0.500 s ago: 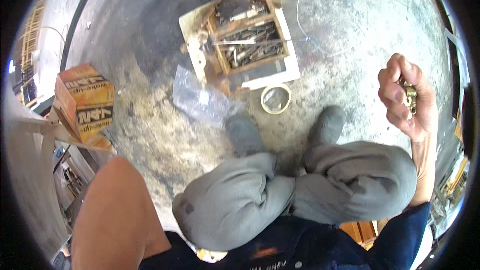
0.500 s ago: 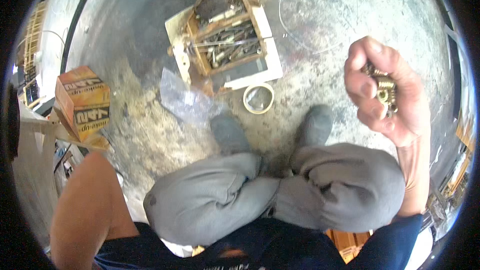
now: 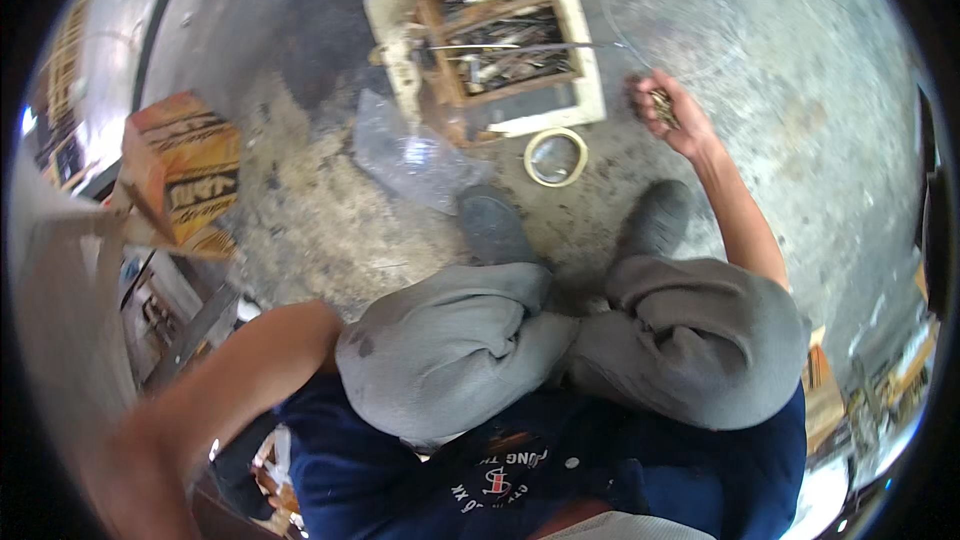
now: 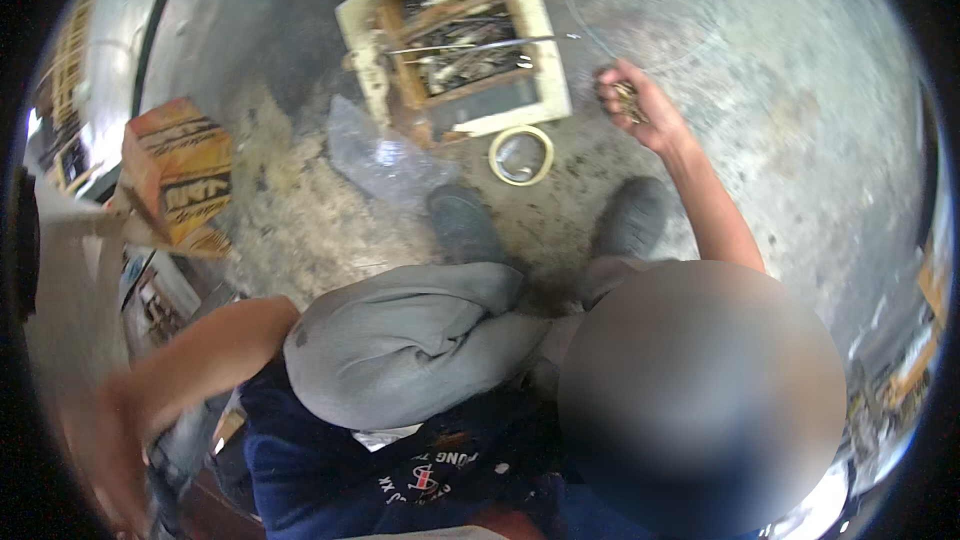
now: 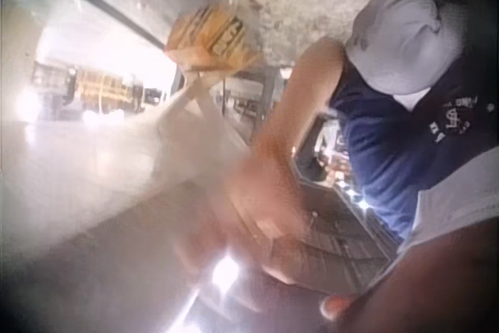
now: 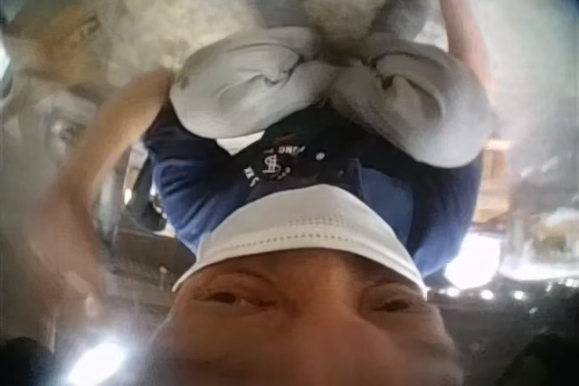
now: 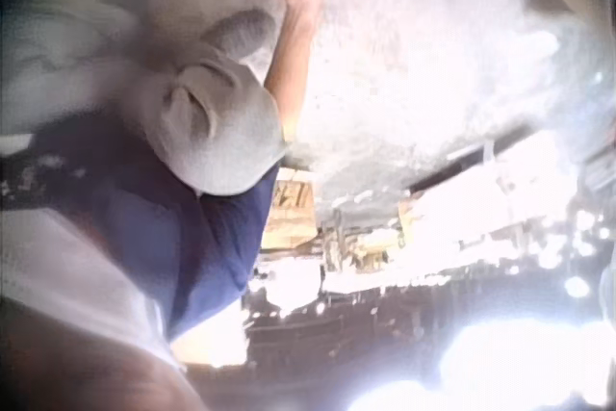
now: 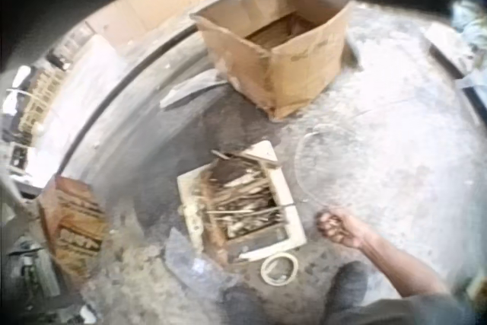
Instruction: The person sits on the floor and sorts small metal fasteners from a wooden box, then handles L-shaped wooden parts, placing them on a white sheet. The person also picks up a roll of tape and moves wooden pieces around the workspace.
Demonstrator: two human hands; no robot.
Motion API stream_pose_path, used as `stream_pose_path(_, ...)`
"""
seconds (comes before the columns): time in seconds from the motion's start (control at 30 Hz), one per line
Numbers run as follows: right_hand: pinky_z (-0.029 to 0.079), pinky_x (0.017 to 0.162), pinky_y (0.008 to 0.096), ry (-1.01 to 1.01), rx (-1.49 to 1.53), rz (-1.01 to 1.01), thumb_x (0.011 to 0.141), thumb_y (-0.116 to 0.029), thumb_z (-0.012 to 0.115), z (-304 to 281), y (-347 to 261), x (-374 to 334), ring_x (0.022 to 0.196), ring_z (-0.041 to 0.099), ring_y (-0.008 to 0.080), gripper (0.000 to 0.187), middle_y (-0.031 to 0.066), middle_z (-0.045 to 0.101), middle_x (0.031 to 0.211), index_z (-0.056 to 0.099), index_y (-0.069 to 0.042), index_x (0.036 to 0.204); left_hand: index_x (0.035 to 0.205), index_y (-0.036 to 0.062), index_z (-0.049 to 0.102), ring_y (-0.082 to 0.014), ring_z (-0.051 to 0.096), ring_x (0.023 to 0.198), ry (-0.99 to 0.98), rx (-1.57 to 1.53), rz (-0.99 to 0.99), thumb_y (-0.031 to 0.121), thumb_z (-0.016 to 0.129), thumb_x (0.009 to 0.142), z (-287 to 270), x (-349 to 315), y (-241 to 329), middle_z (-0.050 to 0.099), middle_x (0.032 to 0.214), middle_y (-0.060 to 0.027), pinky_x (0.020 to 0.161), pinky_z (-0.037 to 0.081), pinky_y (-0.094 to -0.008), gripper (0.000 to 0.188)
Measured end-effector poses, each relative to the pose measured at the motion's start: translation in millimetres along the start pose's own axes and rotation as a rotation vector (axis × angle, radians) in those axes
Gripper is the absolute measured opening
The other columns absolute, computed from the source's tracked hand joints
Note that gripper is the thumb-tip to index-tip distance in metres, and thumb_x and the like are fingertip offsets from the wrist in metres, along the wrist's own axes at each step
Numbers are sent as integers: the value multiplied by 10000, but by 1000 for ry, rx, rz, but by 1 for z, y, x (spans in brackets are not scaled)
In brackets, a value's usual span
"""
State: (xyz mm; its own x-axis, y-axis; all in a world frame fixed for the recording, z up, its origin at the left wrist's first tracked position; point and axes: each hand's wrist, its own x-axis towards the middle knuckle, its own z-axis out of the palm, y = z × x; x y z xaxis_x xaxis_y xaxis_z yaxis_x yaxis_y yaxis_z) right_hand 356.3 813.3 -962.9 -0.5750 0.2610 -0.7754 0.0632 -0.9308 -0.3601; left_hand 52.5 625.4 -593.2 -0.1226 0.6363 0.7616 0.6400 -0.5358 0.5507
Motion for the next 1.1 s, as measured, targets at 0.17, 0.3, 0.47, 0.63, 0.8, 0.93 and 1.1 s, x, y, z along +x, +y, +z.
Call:
stream_pose_path(0.17,351,414,195,119,-101,-146,994,-374,514,-6,-8,18,600,516,59,299,-16,569,756,593,-101,902,1040,62,689,-211,630,1019,-75,553,-748,87,651,830,17,-118,-106,666,1095,-110,849,511,-330,215)
stream_pose_path(0.3,365,419,184,29,-91,-209,992,-376,519,1,-27,23,615,536,71,308,-2,586,773,606,-82,963,1278,146,556,-339,432,1302,-540,758,-778,319,760,764,48,-261,-96,429,1407,-135,1043,377,-558,580)
stream_pose_path(0.47,387,424,184,36,-144,-202,1003,-409,489,-10,-32,30,642,554,76,345,6,601,817,613,-87,985,1332,200,524,-331,364,1355,-790,1052,-924,332,785,727,27,-349,-88,371,1459,-116,1028,286,-682,672)
stream_pose_path(0.63,398,431,193,-9,-45,-198,1011,-428,466,-8,-36,38,642,549,83,361,-10,578,762,601,-99,946,1289,143,570,-301,395,1343,-801,850,-1083,350,768,741,-7,-304,-105,456,1394,-126,1030,268,-714,618)
stream_pose_path(0.8,396,452,197,125,-130,-225,991,-396,526,-10,-42,36,643,552,77,313,-13,590,776,605,-96,946,1287,125,577,-311,506,1251,-867,595,-864,333,706,817,35,-220,-124,499,1376,-102,1055,372,-586,530)
stream_pose_path(0.93,384,460,200,241,-295,-314,978,-380,560,-12,-45,41,642,555,75,293,-14,597,780,611,-92,952,1289,110,575,-315,601,1138,-823,494,-829,318,654,866,73,-181,-166,507,1387,-83,1001,480,-471,478)
stream_pose_path(1.1,371,462,211,162,-94,-351,953,-379,609,-8,-47,43,623,540,75,303,-20,587,741,643,-82,897,1218,91,614,-275,630,1050,-884,511,-706,236,612,905,108,-162,-190,581,1262,-90,885,528,-362,345)
